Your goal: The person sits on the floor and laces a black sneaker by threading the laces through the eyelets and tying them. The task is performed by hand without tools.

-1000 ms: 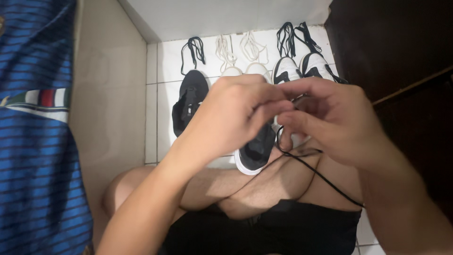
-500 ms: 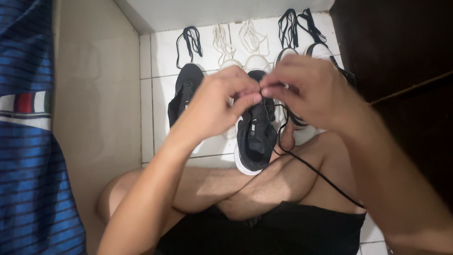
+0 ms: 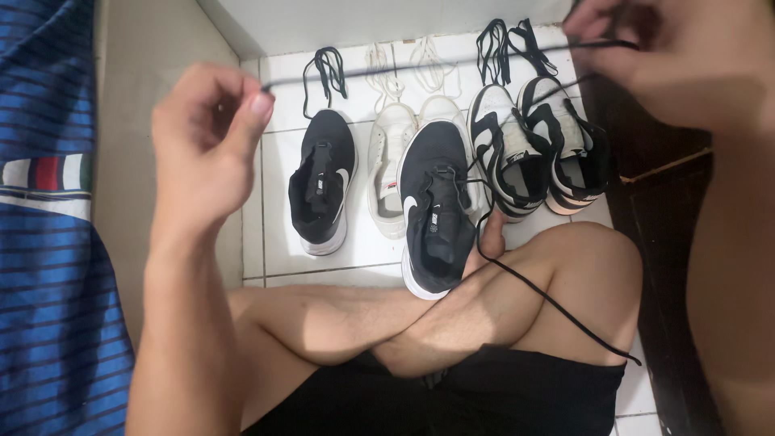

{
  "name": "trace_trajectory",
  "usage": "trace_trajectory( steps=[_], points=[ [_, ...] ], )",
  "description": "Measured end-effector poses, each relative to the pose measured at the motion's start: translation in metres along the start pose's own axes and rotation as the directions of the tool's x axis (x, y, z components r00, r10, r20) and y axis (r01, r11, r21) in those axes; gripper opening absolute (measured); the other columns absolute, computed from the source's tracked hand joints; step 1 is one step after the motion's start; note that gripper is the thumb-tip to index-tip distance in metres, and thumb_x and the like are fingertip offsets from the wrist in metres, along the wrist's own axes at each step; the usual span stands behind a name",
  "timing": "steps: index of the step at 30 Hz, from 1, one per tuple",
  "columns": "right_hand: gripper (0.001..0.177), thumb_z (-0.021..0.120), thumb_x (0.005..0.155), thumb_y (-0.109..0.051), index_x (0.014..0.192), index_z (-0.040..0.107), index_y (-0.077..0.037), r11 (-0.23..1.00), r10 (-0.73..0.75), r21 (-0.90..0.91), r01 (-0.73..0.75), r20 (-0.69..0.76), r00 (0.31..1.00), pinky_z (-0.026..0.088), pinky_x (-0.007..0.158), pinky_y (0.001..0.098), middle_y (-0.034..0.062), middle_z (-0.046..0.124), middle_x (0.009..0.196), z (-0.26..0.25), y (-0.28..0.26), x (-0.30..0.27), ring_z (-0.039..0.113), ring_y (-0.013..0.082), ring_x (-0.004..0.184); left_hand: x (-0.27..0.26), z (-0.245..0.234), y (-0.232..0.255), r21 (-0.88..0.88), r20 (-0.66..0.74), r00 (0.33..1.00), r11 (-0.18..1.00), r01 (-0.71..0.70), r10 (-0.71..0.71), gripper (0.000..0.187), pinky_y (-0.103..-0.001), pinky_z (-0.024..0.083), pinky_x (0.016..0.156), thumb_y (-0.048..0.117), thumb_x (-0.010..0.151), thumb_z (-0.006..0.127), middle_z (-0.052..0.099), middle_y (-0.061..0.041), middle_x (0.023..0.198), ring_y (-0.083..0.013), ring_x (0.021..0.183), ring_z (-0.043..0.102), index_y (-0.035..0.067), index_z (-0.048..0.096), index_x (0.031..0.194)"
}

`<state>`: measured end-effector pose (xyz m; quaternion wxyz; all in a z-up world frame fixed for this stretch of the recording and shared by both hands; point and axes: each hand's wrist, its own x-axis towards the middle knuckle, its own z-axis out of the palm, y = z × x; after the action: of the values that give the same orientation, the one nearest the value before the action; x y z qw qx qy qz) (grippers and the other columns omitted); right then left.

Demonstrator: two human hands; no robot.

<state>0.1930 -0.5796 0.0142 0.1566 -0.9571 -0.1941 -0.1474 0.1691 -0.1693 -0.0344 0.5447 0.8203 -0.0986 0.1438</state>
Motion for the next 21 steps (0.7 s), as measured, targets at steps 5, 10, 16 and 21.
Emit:
trace_trajectory(
  steps=[5, 10, 16, 21],
  points=[
    [0.062, 0.089, 0.073, -0.030, 0.127, 0.071, -0.006, 1.000, -0.023, 0.004, 0.022, 0.168, 0.986, 0.053, 0.073, 0.0345, 0.0157, 0.065, 0.117, 0.003, -0.010, -0.018, 0.062, 0.0248, 0.090, -0.023, 0.024, 0.010, 0.128, 0.289, 0.948, 0.976, -0.176, 0.133, 0.008, -0.030, 0.052, 0.069, 0.011, 0.099, 0.073, 0.070, -0.006, 0.096, -0.0177, 0.087, 0.066, 0.004, 0.070, 0.101],
    [0.048, 0.075, 0.090, -0.022, 0.133, 0.059, -0.007, 0.503, -0.195, 0.832, -0.233, 0.372, 0.908, 0.060, 0.091, 0.0284, 0.0075, 0.067, 0.126, 0.059, -0.080, -0.036, 0.069, 0.0155, 0.109, -0.041, 0.095, 0.021, 0.007, 0.388, 0.866, 0.939, -0.344, 0.314, 0.012, -0.038, 0.053, 0.072, 0.014, 0.093, 0.077, 0.068, -0.012, 0.089, -0.0294, 0.082, 0.068, 0.005, 0.072, 0.100],
    [0.022, 0.074, 0.094, -0.015, 0.110, 0.077, 0.001, 0.461, 0.211, 0.685, -0.564, 0.533, 0.819, 0.049, 0.054, 0.0270, 0.0023, 0.071, 0.080, 0.099, -0.065, -0.043, 0.059, 0.0088, 0.065, -0.031, 0.119, 0.015, -0.051, 0.337, 0.936, 0.994, -0.094, 0.106, 0.031, -0.032, 0.053, 0.060, 0.014, 0.086, 0.083, 0.066, -0.009, 0.075, -0.0191, 0.063, 0.066, 0.002, 0.060, 0.103],
    [0.024, 0.077, 0.089, -0.017, 0.110, 0.081, -0.008, 0.497, 0.201, 0.631, -0.596, 0.584, 0.786, 0.036, 0.048, 0.0267, 0.0011, 0.054, 0.065, 0.117, -0.051, -0.051, 0.042, 0.0077, 0.057, -0.035, 0.136, -0.014, -0.128, 0.370, 0.927, 0.992, -0.019, 0.065, 0.030, -0.031, 0.054, 0.062, 0.009, 0.088, 0.082, 0.065, -0.007, 0.075, -0.0142, 0.065, 0.065, 0.002, 0.057, 0.104]
  ],
)
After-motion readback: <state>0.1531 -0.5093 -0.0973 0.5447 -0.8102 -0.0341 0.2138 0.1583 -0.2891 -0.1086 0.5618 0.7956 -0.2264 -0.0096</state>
